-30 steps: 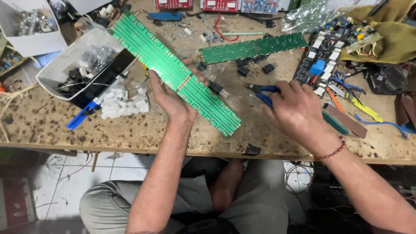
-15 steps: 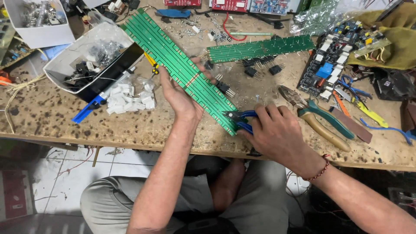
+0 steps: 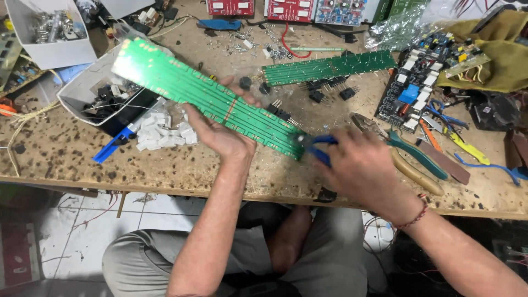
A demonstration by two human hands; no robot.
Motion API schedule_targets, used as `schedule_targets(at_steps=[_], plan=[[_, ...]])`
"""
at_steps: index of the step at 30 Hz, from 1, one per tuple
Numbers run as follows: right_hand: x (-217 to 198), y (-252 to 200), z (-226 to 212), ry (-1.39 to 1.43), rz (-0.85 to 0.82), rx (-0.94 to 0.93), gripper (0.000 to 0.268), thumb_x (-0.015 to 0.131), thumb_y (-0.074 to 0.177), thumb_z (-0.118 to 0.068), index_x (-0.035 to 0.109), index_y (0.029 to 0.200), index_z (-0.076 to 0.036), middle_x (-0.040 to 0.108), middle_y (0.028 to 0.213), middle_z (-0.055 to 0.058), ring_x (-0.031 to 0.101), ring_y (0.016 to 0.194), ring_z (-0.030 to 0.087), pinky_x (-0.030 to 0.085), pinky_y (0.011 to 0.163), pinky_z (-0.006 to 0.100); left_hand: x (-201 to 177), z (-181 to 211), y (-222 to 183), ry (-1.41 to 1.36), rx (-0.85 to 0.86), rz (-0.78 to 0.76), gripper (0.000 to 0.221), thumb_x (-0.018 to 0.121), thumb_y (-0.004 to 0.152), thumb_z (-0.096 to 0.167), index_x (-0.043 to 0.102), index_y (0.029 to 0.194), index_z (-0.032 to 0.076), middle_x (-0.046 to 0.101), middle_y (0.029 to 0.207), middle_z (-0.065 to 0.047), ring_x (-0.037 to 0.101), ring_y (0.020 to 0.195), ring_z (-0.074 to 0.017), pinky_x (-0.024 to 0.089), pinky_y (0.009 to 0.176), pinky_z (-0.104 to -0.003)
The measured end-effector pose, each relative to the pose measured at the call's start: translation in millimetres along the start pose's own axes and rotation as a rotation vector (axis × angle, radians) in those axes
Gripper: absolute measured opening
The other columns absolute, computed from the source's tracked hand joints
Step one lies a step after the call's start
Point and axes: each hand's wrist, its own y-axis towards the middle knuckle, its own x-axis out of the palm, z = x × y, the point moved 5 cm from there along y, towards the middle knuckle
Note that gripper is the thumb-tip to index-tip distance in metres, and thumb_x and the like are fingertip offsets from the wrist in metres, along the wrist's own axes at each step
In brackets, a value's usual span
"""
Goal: Trimming excess component leads on a printed circuit board using wire cutters
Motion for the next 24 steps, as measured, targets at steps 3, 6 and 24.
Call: schedule_targets(at_steps=[3, 6, 24], plan=[[14, -13, 39, 0.21, -0.018, 0.216, 0.037, 0.07, 0.095, -0.043, 0.075, 0.084, -0.009, 0.071, 0.103, 0.009, 0.073, 0.094, 0.03, 0.057, 0.077, 0.039, 3, 6, -3, 0.006, 0.054, 0.021, 0.078, 0.034, 0.096, 0.072, 0.067, 0.115, 0.005, 0.068, 0.082, -0.013, 0.072, 0.069, -0.0237, 0.066, 0.069, -0.04], [30, -5, 45, -0.15, -0.07, -0.001, 0.017, 0.071, 0.082, -0.033, 0.074, 0.083, -0.017, 0.069, 0.098, 0.005, 0.07, 0.088, 0.027, 0.054, 0.075, 0.04, 5, 10, -3, -0.016, 0.094, 0.009, 0.076, 0.036, 0.097, 0.071, 0.066, 0.115, 0.003, 0.067, 0.083, -0.013, 0.071, 0.069, -0.0255, 0.065, 0.069, -0.042], [106, -27, 42, 1.152, -0.271, 1.182, 0.045, 0.076, 0.09, -0.062, 0.072, 0.071, -0.021, 0.061, 0.053, 0.004, 0.067, 0.053, 0.025, 0.056, 0.055, 0.039, 39, 23, -48, -0.036, 0.369, 0.155, 0.066, 0.044, 0.1, 0.061, 0.062, 0.127, 0.004, 0.071, 0.093, -0.013, 0.073, 0.086, -0.027, 0.064, 0.089, -0.049]])
